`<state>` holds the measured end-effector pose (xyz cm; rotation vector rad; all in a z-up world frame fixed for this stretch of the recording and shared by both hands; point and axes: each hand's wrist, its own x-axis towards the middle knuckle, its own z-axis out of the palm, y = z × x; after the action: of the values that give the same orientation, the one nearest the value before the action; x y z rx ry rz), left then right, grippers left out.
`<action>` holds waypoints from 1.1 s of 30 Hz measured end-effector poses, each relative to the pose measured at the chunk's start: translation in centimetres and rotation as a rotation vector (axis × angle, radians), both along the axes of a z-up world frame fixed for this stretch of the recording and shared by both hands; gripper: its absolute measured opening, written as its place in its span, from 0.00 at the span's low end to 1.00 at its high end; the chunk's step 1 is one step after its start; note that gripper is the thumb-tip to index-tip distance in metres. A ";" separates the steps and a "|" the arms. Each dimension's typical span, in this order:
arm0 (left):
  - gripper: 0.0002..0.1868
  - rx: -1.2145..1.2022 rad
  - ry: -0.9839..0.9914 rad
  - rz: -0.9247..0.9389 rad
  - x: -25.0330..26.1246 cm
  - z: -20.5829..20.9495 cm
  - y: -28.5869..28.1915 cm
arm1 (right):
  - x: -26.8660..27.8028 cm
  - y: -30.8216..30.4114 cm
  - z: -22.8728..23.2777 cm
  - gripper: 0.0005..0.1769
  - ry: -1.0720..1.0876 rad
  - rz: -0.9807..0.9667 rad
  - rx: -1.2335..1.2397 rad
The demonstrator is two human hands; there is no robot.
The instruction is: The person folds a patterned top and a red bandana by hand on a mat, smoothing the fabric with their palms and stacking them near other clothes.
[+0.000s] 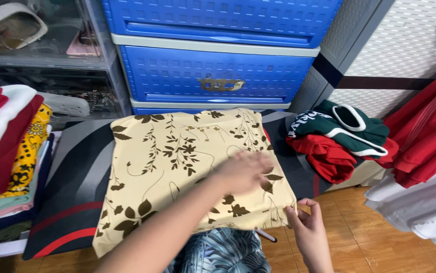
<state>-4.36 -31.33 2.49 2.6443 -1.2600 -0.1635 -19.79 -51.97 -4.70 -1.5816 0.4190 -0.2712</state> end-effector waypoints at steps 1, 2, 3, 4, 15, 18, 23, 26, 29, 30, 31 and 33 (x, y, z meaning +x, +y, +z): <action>0.33 -0.015 0.014 0.072 1.5 0.0 0.9 | -0.1 -0.5 -0.7 0.15 -0.066 0.039 0.082; 0.33 -0.031 0.033 0.146 2.7 0.1 1.7 | -0.5 -1.4 -1.1 0.15 -0.062 0.038 0.080; 0.33 -0.032 0.038 0.145 3.5 0.1 2.1 | -0.9 -2.6 -1.3 0.12 -0.181 0.024 0.125; 0.34 -0.011 -0.039 0.173 4.2 0.5 2.6 | -1.0 -3.4 -1.5 0.09 -0.303 0.011 0.172; 0.31 -0.111 0.070 -0.168 -3.3 -0.5 -3.1 | -1.6 -2.0 0.2 0.05 -0.311 -0.063 0.292; 0.20 -0.052 -0.251 -0.058 3.1 0.1 2.2 | -1.8 -3.4 -0.8 0.06 -0.319 -0.047 0.206; 0.30 -0.002 -0.085 0.455 7.7 0.8 10.3 | -1.0 -5.1 -2.4 0.05 -0.151 -0.045 0.058; 0.38 0.006 -0.039 0.408 4.7 -0.1 9.7 | 0.0 -3.2 -0.5 0.04 -0.199 0.057 -0.012; 0.40 -0.074 -0.054 0.090 -2.3 -0.9 6.8 | 0.6 1.6 4.3 0.13 0.179 -0.138 -1.186; 0.39 -0.141 -0.136 -0.033 -4.6 -0.6 6.5 | 1.0 3.5 5.8 0.18 -0.102 -0.038 -1.162; 0.38 -0.207 -0.217 -0.157 -6.3 -0.1 6.7 | 1.9 5.6 7.0 0.23 -0.385 0.053 -1.120; 0.28 0.015 0.012 -0.023 -5.8 1.3 8.3 | 3.9 10.0 8.0 0.21 -0.271 0.405 -0.904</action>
<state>-10.17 -23.02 3.84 2.6381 -1.2913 -0.1922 -15.86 -42.00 3.32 -2.4180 -0.2972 -0.3807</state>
